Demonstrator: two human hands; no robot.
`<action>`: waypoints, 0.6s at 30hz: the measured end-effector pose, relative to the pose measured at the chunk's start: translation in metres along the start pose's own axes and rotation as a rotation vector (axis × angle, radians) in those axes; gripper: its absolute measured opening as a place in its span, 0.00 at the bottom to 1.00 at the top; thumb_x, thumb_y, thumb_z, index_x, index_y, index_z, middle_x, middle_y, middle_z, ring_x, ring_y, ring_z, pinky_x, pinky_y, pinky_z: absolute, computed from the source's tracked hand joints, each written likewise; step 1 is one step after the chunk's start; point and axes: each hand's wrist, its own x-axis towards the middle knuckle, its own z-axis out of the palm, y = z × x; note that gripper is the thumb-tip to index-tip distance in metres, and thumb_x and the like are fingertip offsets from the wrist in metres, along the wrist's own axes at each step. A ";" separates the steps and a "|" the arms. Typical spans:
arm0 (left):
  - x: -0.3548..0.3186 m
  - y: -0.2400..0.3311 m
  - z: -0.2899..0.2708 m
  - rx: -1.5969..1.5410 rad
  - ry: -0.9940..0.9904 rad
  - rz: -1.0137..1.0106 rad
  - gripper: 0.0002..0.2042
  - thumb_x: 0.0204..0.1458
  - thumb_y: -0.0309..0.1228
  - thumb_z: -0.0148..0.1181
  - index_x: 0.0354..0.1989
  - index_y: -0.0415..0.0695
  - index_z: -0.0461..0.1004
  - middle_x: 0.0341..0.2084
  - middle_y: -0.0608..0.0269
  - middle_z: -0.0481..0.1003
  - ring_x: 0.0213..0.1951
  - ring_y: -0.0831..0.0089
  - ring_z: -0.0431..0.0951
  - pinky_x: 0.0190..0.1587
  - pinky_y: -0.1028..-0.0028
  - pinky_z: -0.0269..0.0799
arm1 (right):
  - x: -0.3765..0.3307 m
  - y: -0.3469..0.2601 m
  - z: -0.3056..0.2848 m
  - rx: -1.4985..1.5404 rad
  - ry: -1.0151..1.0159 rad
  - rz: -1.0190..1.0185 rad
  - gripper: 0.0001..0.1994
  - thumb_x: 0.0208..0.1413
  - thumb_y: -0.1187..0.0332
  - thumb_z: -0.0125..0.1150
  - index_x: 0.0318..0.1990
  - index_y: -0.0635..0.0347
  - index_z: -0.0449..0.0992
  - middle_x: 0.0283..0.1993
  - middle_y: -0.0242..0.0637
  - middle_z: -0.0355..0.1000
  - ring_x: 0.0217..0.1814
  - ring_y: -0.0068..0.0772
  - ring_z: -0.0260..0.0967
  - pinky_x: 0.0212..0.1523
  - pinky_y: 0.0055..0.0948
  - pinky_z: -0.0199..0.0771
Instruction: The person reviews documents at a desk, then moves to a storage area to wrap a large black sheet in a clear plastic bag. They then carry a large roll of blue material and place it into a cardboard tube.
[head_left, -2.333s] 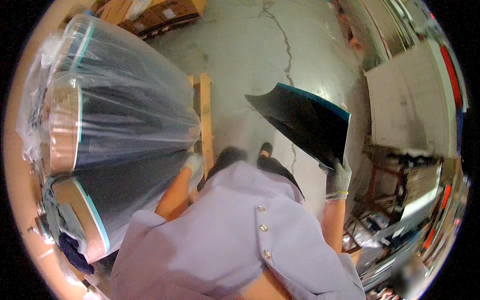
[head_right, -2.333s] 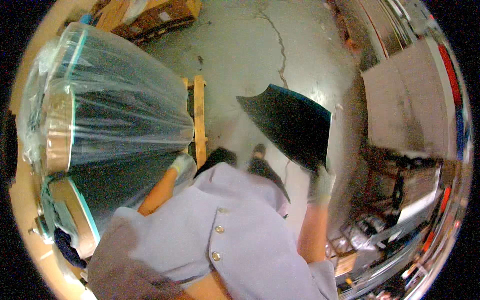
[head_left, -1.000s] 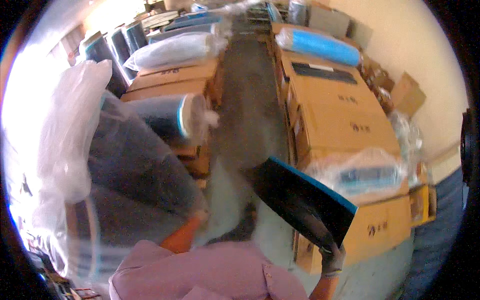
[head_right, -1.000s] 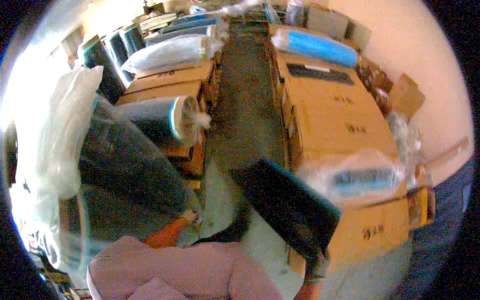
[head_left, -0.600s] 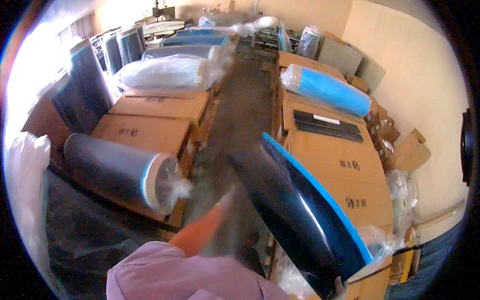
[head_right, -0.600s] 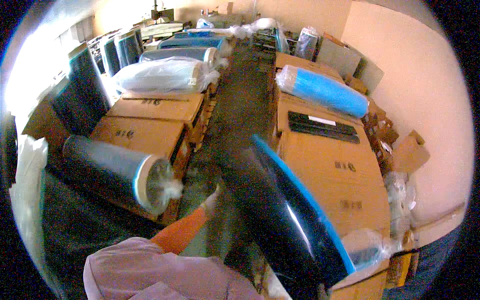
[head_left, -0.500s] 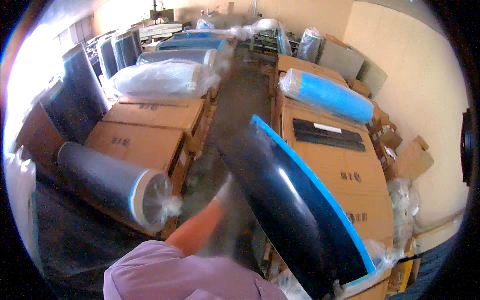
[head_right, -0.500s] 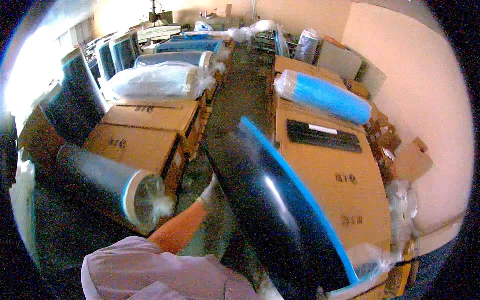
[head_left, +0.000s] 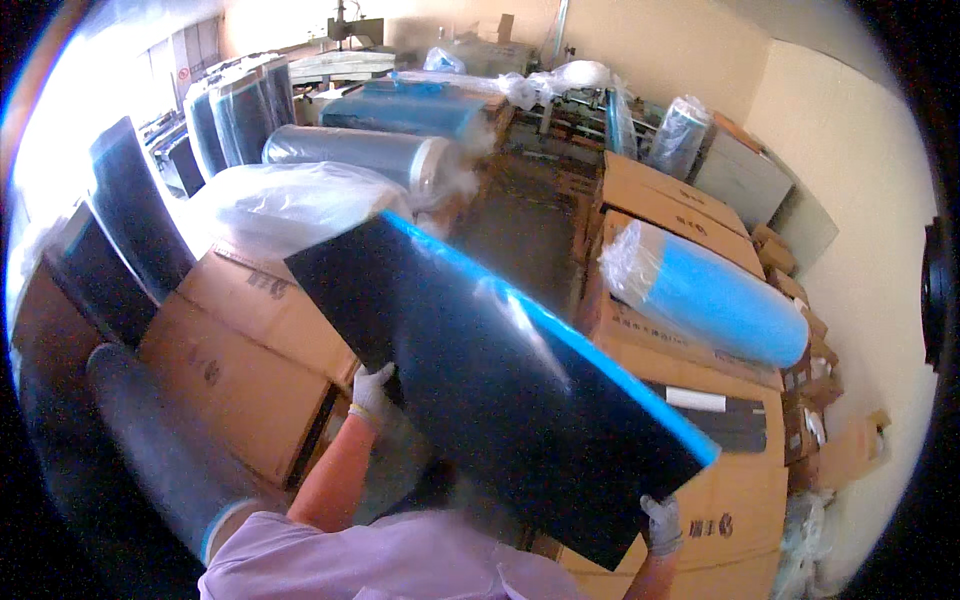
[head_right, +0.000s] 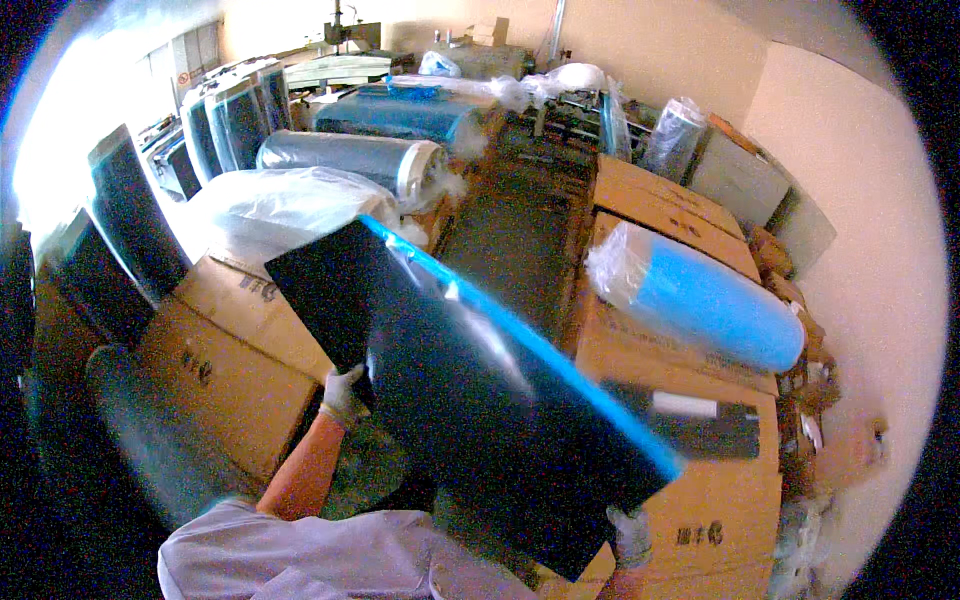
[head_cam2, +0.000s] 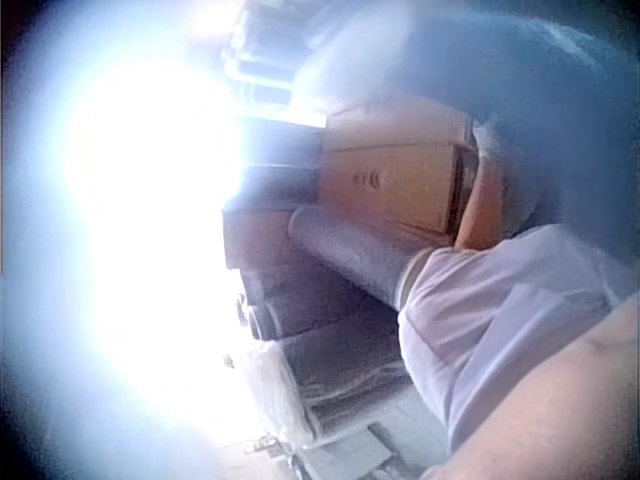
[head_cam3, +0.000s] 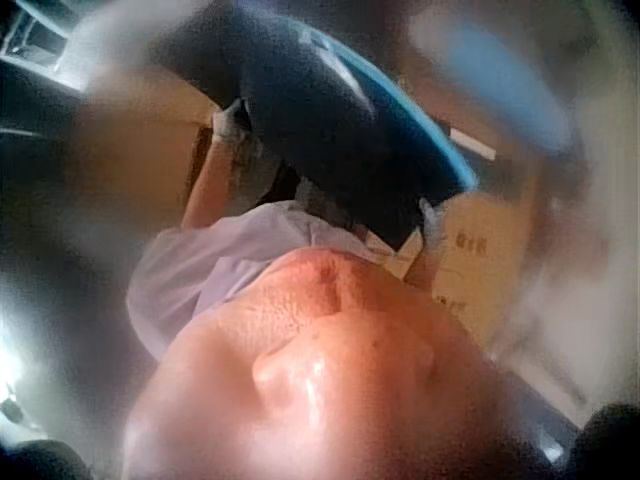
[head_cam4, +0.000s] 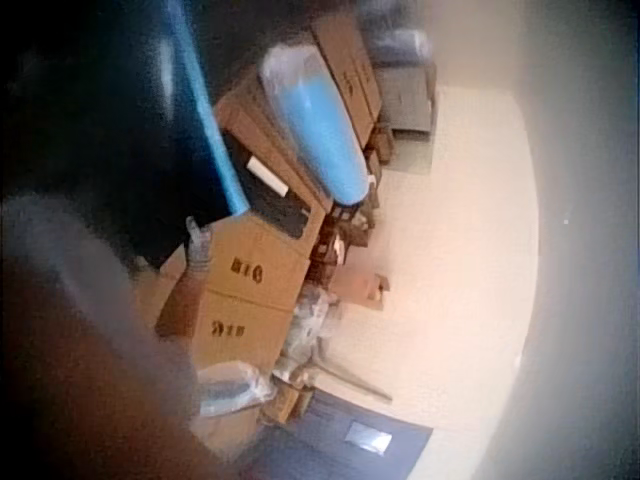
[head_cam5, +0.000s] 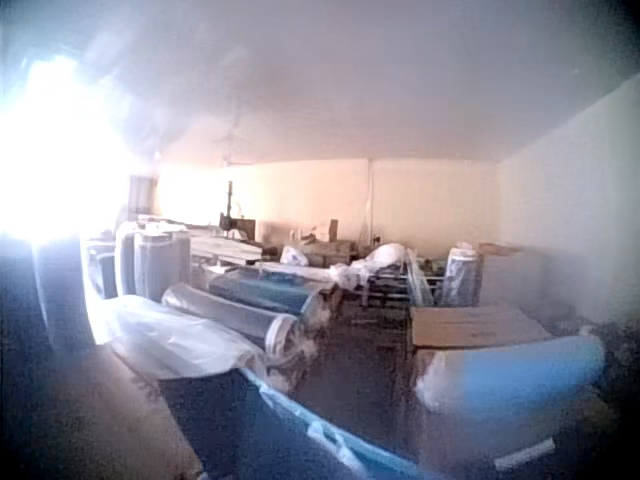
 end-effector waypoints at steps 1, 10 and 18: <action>0.047 -0.003 -0.006 -0.018 -0.007 0.043 0.15 0.51 0.22 0.56 0.49 0.40 0.72 0.38 0.61 0.78 0.36 0.62 0.78 0.40 0.63 0.77 | 0.043 0.002 0.009 -0.002 0.009 0.042 0.30 0.44 0.73 0.64 0.58 0.64 0.64 0.57 0.42 0.66 0.54 0.42 0.68 0.55 0.38 0.69; 0.402 0.022 0.208 0.096 -0.084 0.049 0.14 0.49 0.21 0.59 0.45 0.38 0.74 0.37 0.63 0.77 0.36 0.69 0.76 0.42 0.68 0.72 | 0.353 -0.038 0.061 -0.094 0.216 0.026 0.09 0.54 0.69 0.62 0.41 0.57 0.72 0.32 0.31 0.70 0.26 0.24 0.67 0.24 0.28 0.66; 0.736 -0.039 0.317 0.169 -0.140 0.041 0.13 0.50 0.24 0.61 0.45 0.39 0.75 0.37 0.62 0.78 0.36 0.67 0.78 0.41 0.66 0.75 | 0.661 -0.095 0.151 -0.218 0.393 -0.029 0.02 0.50 0.70 0.58 0.30 0.56 0.72 0.23 0.26 0.66 0.21 0.21 0.62 0.22 0.23 0.62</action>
